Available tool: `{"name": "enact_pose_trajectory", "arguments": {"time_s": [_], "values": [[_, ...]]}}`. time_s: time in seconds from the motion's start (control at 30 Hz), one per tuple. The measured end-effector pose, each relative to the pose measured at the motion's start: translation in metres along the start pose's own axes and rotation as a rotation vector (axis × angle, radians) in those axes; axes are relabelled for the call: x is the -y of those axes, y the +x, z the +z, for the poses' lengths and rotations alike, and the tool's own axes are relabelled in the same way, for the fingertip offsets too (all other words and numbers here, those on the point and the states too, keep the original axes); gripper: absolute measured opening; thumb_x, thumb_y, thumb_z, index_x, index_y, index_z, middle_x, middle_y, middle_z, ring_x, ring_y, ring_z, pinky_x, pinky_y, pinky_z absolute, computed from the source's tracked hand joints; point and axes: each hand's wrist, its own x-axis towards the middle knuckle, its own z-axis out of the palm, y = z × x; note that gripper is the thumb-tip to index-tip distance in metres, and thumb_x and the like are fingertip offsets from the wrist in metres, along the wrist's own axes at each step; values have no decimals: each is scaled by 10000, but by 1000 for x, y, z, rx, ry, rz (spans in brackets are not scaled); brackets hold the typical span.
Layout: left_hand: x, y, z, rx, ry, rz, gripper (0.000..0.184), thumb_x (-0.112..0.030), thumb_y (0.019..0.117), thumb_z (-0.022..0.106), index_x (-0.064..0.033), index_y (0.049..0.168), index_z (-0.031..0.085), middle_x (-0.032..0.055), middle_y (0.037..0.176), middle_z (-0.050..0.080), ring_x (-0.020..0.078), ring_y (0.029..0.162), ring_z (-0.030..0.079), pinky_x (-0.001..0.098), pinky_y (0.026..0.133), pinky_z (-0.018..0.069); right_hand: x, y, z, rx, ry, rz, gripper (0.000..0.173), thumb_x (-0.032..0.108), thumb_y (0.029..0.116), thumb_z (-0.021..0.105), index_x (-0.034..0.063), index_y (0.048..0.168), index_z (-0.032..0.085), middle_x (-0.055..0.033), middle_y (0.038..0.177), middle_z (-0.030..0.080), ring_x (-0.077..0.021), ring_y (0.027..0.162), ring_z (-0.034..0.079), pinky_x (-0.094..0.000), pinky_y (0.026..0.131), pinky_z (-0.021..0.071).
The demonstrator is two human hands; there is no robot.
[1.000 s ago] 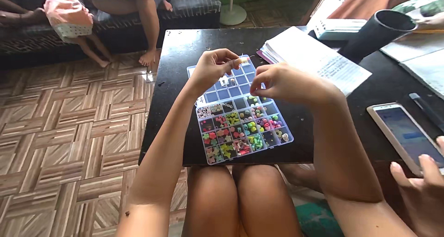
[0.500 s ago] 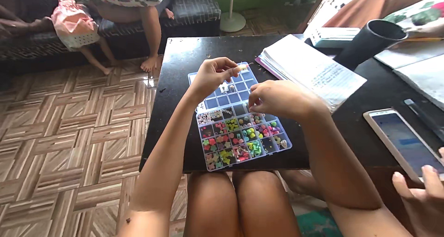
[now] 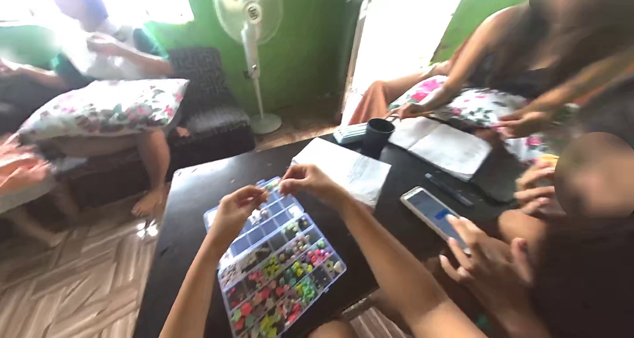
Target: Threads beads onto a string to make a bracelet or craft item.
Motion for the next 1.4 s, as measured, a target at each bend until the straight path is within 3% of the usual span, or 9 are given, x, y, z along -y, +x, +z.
{"name": "enact_pose_trajectory", "arguments": {"time_s": [0.13, 0.3, 0.4, 0.5, 0.6, 0.8, 1.03, 1.23, 1.4], "values": [[0, -1, 2, -32, 0, 20, 103, -35, 967, 616, 7, 1025, 690, -60, 900, 706, -53, 753, 626, 142, 719, 528, -3, 2, 7, -76, 109, -9, 97, -34, 961, 596, -83, 1042, 578, -64, 862, 690, -83, 745, 665, -262, 743, 569], [-1, -3, 3, -39, -46, 10, 101, -10, 958, 606, -19, 1001, 697, -89, 873, 709, -57, 733, 628, 125, 696, 521, -5, 4, 14, -39, 55, -2, 227, 14, 1051, 455, -89, 1183, 609, -24, 875, 621, -25, 717, 574, -218, 703, 513], [0, -4, 2, -28, -76, 6, 117, 7, 961, 589, -28, 994, 696, -92, 860, 708, -49, 736, 634, 131, 700, 529, -5, 3, 19, -21, 104, -19, 251, 81, 1068, 481, -81, 1183, 635, -21, 901, 642, -29, 764, 608, -224, 755, 534], [1, -6, 1, -22, -111, -5, 135, -7, 964, 583, -54, 986, 708, -97, 851, 710, -37, 732, 638, 135, 689, 531, -7, 2, 22, 53, 102, -107, 255, 61, 1013, 576, -90, 1210, 636, -46, 948, 684, -33, 805, 625, -230, 786, 535], [1, -6, 0, -33, -137, -15, 157, 1, 957, 572, -88, 948, 701, -127, 799, 696, -44, 706, 633, 133, 676, 529, -10, 3, 30, 81, 74, -219, 202, -23, 950, 636, -110, 1133, 650, -41, 882, 692, -23, 770, 630, -213, 753, 540], [3, -7, -5, -51, -152, -2, 135, -43, 971, 589, -95, 959, 713, -114, 820, 712, -38, 709, 639, 129, 663, 524, -22, 11, 42, -2, 137, -355, 71, -74, 948, 594, -88, 973, 659, -7, 860, 705, 10, 716, 629, -188, 692, 543], [-8, -7, -5, -15, -85, -61, 88, -42, 996, 596, -15, 1015, 678, -78, 861, 691, -20, 751, 634, 179, 723, 540, -14, 6, 38, -85, -22, -309, 111, 14, 970, 606, -81, 990, 661, 5, 823, 676, 11, 701, 609, -188, 696, 536], [-6, -4, -4, 24, -100, -83, 100, -38, 1002, 590, 5, 1035, 675, -53, 865, 685, -21, 725, 614, 161, 684, 513, -15, 5, 35, -91, -115, -256, 129, 63, 981, 623, -53, 1005, 672, 18, 824, 669, 26, 697, 601, -162, 691, 523], [-8, -2, -3, 101, -186, -143, 226, -114, 1074, 463, -20, 1088, 668, -29, 930, 718, 20, 775, 655, 196, 709, 535, -14, 3, 31, -79, -137, -251, 140, 62, 982, 621, -65, 1017, 669, -1, 845, 674, 20, 711, 603, -163, 697, 522]]}}
